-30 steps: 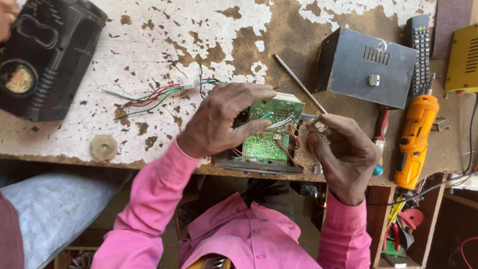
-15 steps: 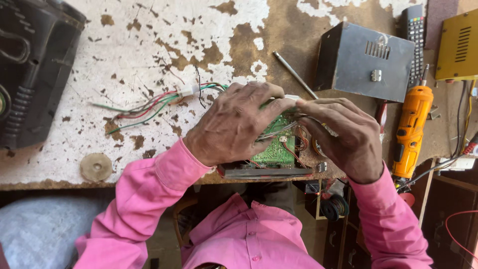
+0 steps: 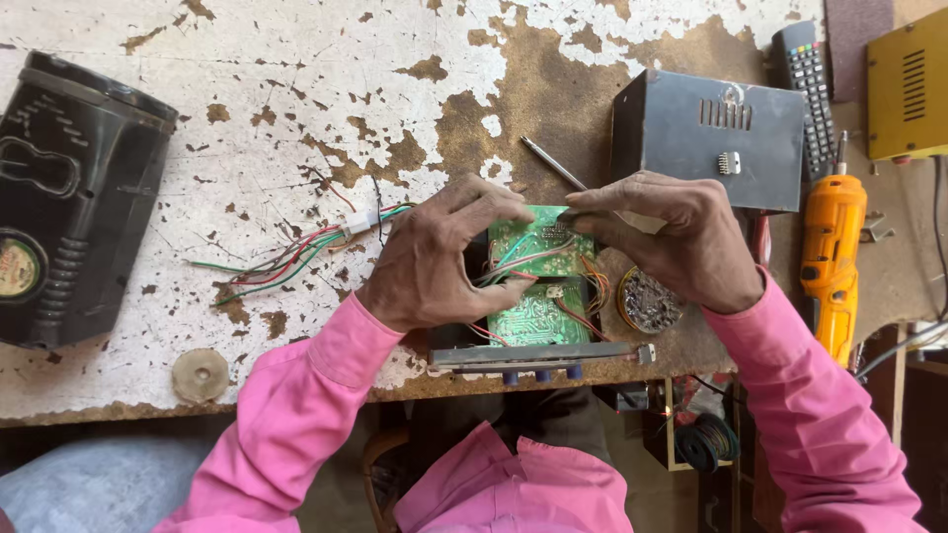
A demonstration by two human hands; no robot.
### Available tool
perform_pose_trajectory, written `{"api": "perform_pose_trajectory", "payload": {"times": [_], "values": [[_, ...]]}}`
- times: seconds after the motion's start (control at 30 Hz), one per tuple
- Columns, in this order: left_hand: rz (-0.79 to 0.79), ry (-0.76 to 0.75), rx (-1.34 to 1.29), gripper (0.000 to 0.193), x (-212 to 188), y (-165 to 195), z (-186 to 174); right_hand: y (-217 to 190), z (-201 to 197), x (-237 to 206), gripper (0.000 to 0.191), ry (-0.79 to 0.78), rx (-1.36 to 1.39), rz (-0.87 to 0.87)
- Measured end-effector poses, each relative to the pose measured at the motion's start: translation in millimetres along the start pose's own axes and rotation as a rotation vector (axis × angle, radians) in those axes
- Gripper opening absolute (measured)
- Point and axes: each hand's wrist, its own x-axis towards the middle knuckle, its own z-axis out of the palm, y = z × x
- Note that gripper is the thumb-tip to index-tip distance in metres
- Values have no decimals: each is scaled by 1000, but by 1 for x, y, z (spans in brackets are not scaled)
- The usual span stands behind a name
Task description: The person repairs an electronic device by soldering a small component onto a circuit board. They use a soldering iron and a screwdriver to manipulate the board and components, then reassemble the device casing.
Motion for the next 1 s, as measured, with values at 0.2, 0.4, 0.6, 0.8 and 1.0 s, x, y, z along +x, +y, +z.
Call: {"api": "perform_pose_trajectory", "payload": {"times": [0.2, 0.4, 0.6, 0.8, 1.0], "values": [[-62, -13, -49, 45, -6, 5, -6, 5, -2, 13, 26, -71, 3, -62], [-91, -7, -105, 46, -4, 13, -12, 5, -6, 12, 26, -106, 40, -66], [-108, 4, -120, 46, -2, 16, -14, 1, -7, 14, 26, -122, 27, -27], [-90, 17, -123, 46, -2, 16, -12, 2, -7, 12, 26, -128, 53, -8], [-83, 21, -137, 45, -1, 16, -13, 5, -6, 12, 26, -129, 34, -1]]}}
